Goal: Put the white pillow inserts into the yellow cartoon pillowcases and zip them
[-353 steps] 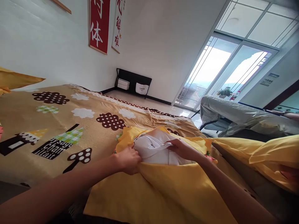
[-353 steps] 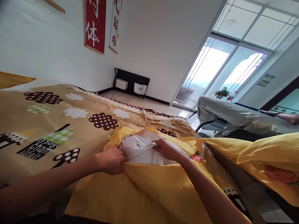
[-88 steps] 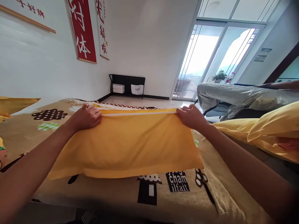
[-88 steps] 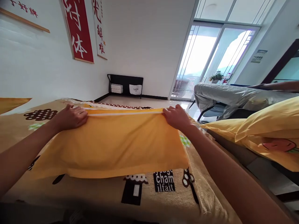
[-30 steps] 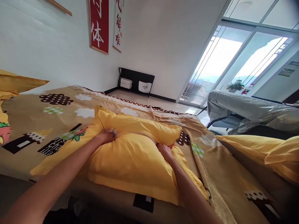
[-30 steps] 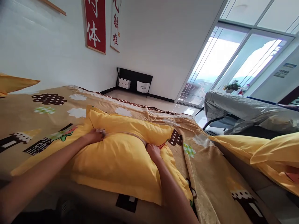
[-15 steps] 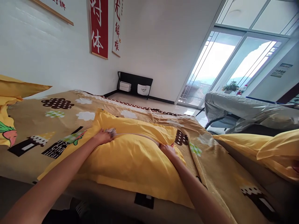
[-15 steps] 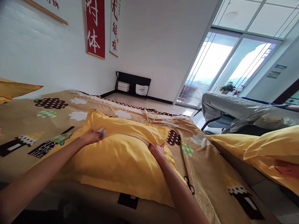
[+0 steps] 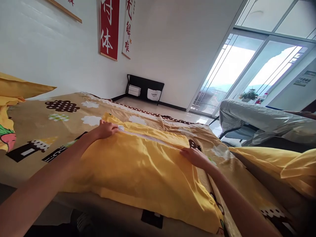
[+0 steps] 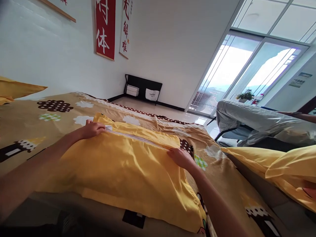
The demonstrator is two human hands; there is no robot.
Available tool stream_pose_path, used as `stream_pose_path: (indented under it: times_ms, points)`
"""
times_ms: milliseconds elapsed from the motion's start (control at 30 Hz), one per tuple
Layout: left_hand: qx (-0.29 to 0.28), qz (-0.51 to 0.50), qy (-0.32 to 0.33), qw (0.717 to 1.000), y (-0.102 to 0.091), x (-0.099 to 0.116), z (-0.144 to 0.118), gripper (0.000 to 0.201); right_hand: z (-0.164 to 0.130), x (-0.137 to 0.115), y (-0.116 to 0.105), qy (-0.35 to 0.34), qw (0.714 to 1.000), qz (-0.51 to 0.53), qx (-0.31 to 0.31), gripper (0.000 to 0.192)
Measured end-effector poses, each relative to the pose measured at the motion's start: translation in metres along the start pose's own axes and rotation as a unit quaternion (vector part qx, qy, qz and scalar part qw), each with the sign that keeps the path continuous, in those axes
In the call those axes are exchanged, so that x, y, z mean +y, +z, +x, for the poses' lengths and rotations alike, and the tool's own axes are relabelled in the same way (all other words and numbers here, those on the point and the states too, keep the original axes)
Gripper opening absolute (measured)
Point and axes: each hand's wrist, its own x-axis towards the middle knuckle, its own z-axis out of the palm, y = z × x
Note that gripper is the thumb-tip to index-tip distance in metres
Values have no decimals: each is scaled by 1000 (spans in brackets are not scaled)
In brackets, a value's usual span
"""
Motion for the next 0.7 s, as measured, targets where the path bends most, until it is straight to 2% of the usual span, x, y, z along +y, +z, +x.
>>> stream_pose_path:
  times_ms: [100, 200, 267, 333, 433, 533, 600, 700]
  points:
    - [22, -51, 106, 993, -12, 44, 1, 35, 9, 8, -20, -71, 996, 33, -50, 38]
    - [-28, -67, 220, 973, -10, 99, 15, 37, 26, 2, -36, -104, 989, 55, -88, 34]
    - [-80, -65, 254, 962, 5, 131, 30, 39, 40, -7, -37, -87, 989, 45, -108, 33]
    - [-123, -48, 269, 954, 35, 153, 41, 43, 52, -15, -26, -73, 990, 27, -116, 34]
    - [-155, -6, 264, 952, 90, 163, 45, 51, 63, -19, 13, -65, 992, 14, -108, 31]
    - [-134, -6, 263, 955, 130, 159, 37, 55, 69, -10, 55, -61, 992, 35, -108, 21]
    - [-102, -16, 274, 956, 140, 155, 32, 56, 71, 0, 71, -70, 990, 58, -111, 21]
    - [-44, -11, 294, 955, 139, 155, 31, 55, 70, 15, 71, -64, 990, 72, -104, 27]
